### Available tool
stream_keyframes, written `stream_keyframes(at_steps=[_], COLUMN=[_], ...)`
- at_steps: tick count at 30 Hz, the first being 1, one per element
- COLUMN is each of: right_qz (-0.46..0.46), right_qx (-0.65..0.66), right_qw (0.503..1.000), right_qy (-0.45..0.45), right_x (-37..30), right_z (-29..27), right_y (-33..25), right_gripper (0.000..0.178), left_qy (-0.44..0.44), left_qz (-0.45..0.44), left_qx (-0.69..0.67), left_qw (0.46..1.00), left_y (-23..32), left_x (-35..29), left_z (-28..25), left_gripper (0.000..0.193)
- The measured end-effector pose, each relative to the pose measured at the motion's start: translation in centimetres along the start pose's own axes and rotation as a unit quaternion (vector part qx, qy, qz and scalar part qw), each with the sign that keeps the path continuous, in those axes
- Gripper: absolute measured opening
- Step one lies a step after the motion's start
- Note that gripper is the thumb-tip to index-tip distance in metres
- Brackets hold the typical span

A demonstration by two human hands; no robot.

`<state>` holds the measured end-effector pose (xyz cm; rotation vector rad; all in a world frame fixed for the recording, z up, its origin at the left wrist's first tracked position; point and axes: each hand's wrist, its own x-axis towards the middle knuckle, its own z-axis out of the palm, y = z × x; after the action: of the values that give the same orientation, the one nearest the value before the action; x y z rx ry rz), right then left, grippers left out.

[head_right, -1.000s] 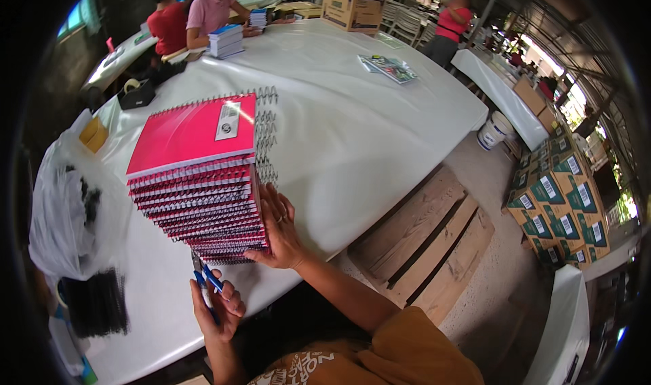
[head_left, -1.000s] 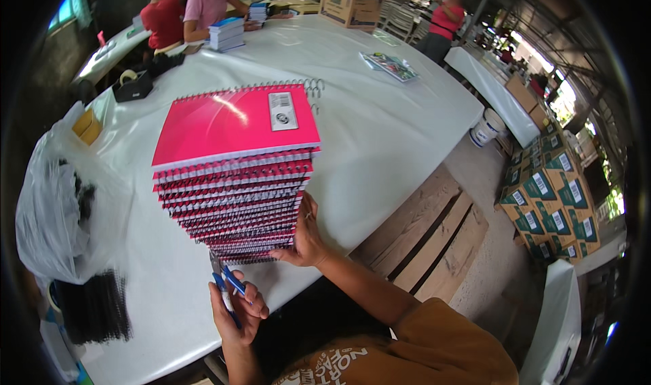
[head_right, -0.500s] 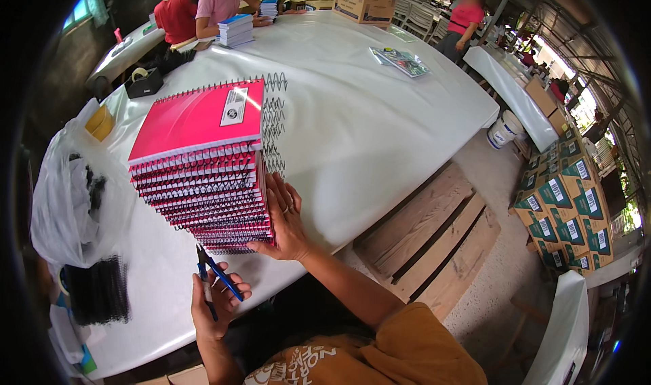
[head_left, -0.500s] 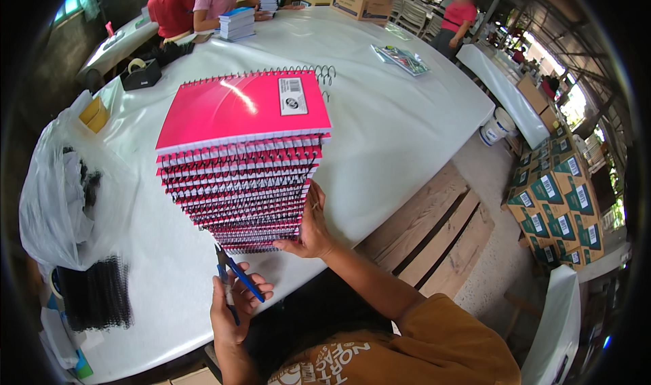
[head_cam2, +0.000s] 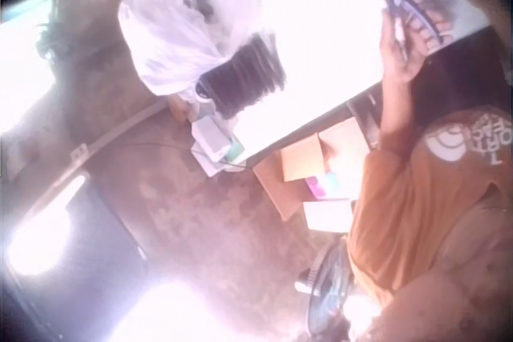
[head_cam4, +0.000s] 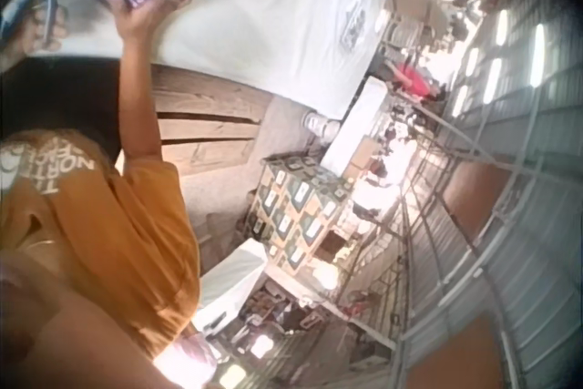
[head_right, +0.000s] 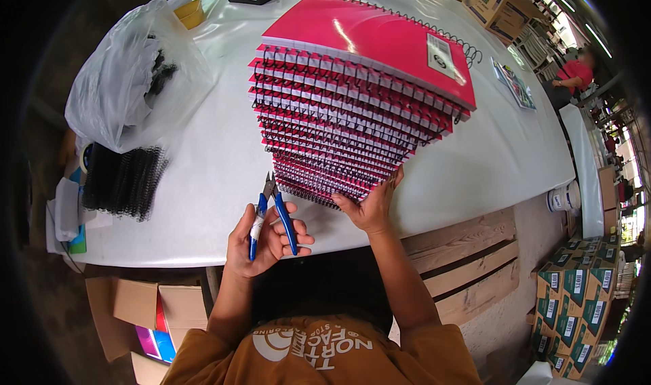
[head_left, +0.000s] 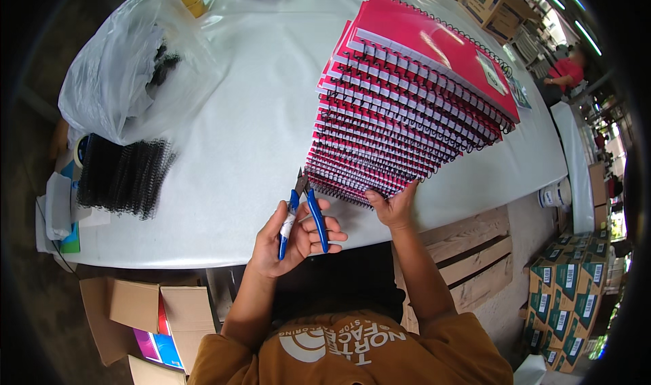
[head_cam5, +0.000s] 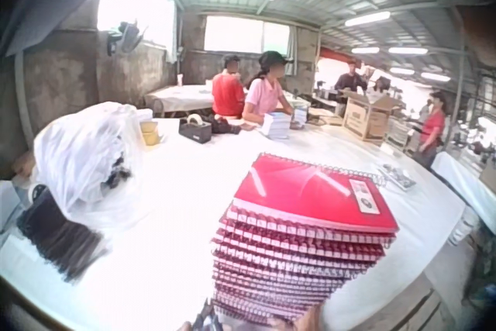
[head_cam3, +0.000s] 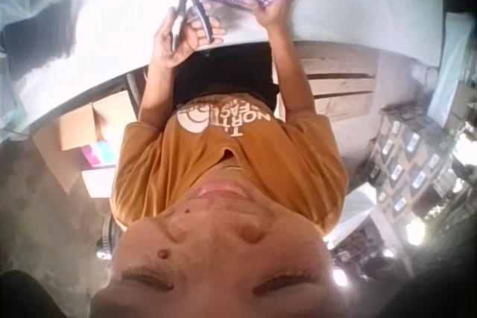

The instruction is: The person trims the excess length from the plastic spiral bindings on a stack of pink notebooks using blue-handled shears.

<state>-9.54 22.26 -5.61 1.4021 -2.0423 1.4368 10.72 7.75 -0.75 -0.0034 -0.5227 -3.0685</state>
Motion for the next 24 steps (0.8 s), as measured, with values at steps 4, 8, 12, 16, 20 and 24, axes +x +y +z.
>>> stream_keyframes(at_steps=[4,8,12,16,20,24], right_qz=[-0.003,-0.008,0.004,-0.002,-0.004,0.008], right_qx=[0.023,0.018,0.03,0.046,0.004,0.002], right_qw=[1.0,1.0,0.999,0.999,0.999,0.999], right_qy=[0.004,0.0,-0.011,-0.001,0.044,0.044], right_x=[0.0,0.0,-0.3,-0.3,0.0,-0.1], right_z=[0.0,0.0,0.0,0.1,0.8,0.9], right_y=[0.3,0.4,0.6,0.5,0.4,0.4], right_gripper=[0.101,0.101,0.1,0.098,0.098,0.101], left_qy=[-0.017,0.031,0.279,0.313,0.174,0.109], left_qz=[-0.008,-0.016,0.013,0.015,-0.017,-0.038], left_qx=[0.009,-0.011,0.481,0.671,0.217,0.07], left_qw=[1.0,0.999,0.831,0.672,0.96,0.991], left_y=[0.0,-0.1,0.2,-0.1,0.4,0.8], left_x=[0.2,0.0,0.3,0.5,-0.2,-0.4], left_z=[-0.1,-0.3,3.5,4.0,2.7,1.2], left_gripper=[0.066,0.064,0.051,0.053,0.058,0.06])
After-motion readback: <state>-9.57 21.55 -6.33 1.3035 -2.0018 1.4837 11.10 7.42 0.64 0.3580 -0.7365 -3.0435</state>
